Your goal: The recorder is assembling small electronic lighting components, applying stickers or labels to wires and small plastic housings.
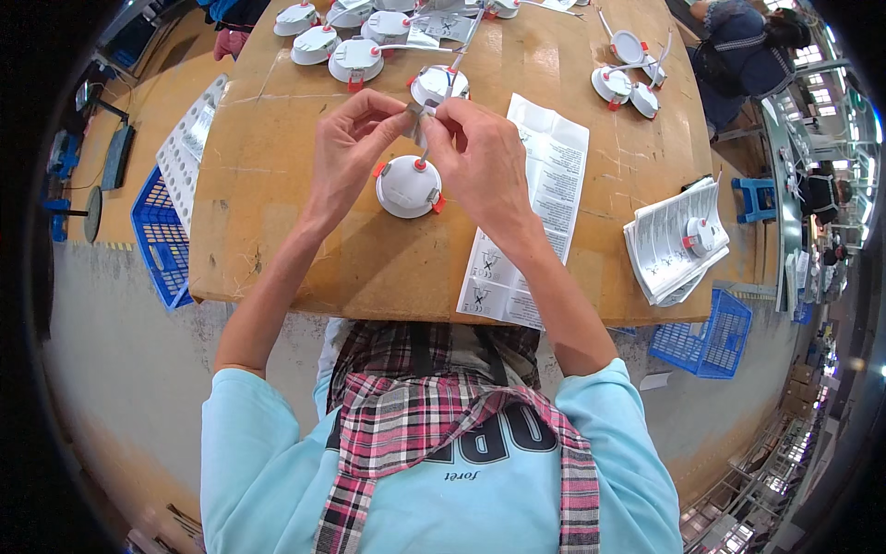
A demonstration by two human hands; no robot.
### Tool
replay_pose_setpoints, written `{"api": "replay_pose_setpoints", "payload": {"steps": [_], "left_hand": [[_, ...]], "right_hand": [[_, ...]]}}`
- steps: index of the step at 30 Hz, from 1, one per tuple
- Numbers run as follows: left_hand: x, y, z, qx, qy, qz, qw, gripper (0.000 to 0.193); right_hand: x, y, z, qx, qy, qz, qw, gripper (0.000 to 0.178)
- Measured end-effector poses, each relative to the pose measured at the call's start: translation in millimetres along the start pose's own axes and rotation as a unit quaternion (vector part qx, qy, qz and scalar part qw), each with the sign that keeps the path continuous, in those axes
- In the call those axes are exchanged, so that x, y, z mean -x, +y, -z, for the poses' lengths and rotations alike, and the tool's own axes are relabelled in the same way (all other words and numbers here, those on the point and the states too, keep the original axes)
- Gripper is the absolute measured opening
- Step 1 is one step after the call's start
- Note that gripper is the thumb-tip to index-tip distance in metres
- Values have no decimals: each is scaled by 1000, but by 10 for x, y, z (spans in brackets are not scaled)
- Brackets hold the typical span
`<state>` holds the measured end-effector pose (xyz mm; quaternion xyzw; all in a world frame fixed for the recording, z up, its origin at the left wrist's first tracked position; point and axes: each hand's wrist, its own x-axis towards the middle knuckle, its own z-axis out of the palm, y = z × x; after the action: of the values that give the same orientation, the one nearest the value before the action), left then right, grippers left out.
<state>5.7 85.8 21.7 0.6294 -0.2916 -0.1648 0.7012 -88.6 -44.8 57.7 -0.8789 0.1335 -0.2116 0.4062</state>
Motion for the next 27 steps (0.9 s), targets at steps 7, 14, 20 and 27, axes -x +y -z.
{"api": "replay_pose_setpoints", "payload": {"steps": [7, 14, 20, 27], "left_hand": [[-200, -294, 186, 63, 45, 68, 995, 13], [-236, -467, 189, 55, 81, 134, 986, 14], [-219, -430, 188, 107, 13, 111, 988, 15], [-215, -449, 151, 107, 25, 111, 988, 16]], "right_hand": [[120, 16, 41, -29, 16, -3, 999, 15], [208, 160, 134, -58, 0, -47, 997, 17], [140, 226, 260, -199, -39, -2, 979, 22], [-310, 160, 175, -161, -85, 27, 983, 30]]}}
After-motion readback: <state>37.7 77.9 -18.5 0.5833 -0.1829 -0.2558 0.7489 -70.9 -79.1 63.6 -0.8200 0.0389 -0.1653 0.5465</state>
